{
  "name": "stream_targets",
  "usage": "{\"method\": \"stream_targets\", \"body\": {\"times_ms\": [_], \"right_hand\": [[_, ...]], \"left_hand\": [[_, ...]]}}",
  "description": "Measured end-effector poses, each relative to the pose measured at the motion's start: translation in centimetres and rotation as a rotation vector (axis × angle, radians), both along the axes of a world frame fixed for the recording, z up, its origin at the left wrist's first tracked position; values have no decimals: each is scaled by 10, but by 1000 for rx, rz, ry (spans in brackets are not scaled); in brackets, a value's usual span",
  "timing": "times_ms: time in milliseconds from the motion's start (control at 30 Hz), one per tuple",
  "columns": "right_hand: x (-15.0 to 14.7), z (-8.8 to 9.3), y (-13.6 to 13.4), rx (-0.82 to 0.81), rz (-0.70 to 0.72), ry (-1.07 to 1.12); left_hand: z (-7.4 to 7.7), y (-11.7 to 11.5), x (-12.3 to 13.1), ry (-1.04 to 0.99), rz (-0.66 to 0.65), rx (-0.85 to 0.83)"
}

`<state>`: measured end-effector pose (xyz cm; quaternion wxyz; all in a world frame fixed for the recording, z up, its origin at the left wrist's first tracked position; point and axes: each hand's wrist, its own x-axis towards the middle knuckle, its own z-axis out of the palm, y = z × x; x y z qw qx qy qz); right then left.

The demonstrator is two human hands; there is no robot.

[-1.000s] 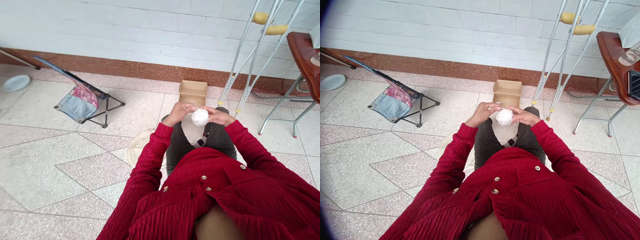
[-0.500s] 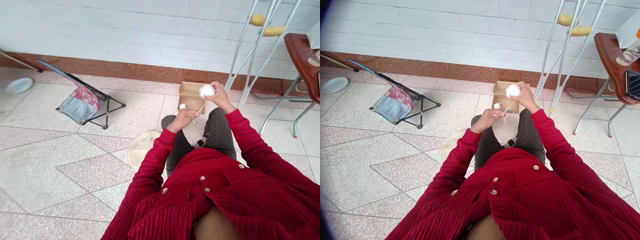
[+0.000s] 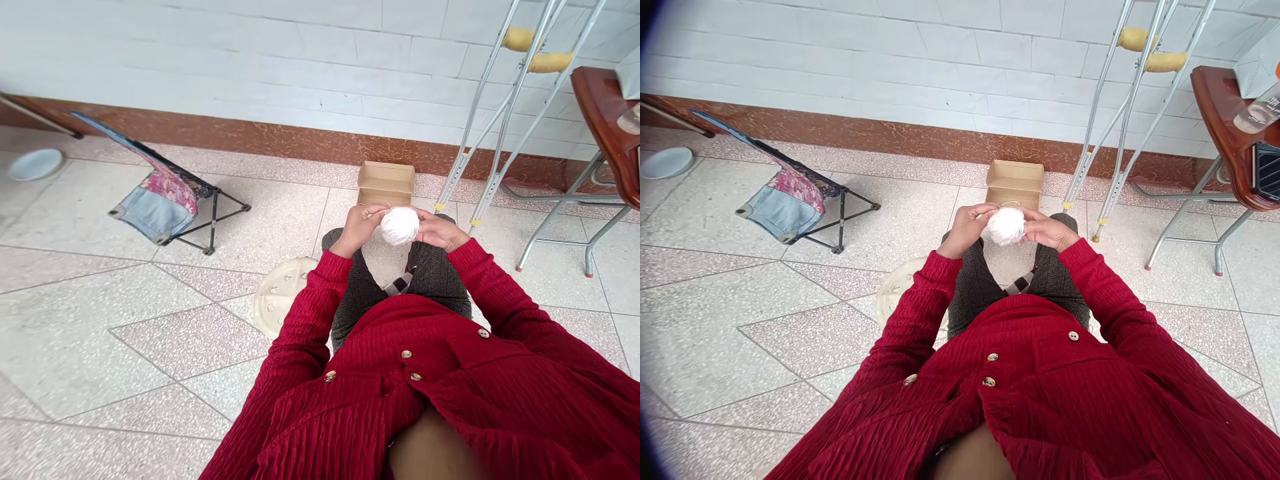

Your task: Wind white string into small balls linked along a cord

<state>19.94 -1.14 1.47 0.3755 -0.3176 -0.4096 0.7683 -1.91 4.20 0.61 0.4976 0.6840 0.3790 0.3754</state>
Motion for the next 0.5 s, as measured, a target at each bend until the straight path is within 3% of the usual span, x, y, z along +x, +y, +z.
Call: {"method": "stream_targets", "body": {"times_ms": [67,167,267,400,500], "right_hand": [[-1,7,5,35,-98,53],[0,18,18,123,-261,40],[2,19,37,191,-436,-182],[1,-3,51,259,-627,-676],[-4,-22,42,342,-625,-931]], "left_hand": [[-8,-1,0,32,36,-55],[-17,-8,1,93,-10,-64],[-17,-18,4,159,-123,10],[-2,-22,4,240,-222,182],[14,-11,-3,283,-198,247]]}}
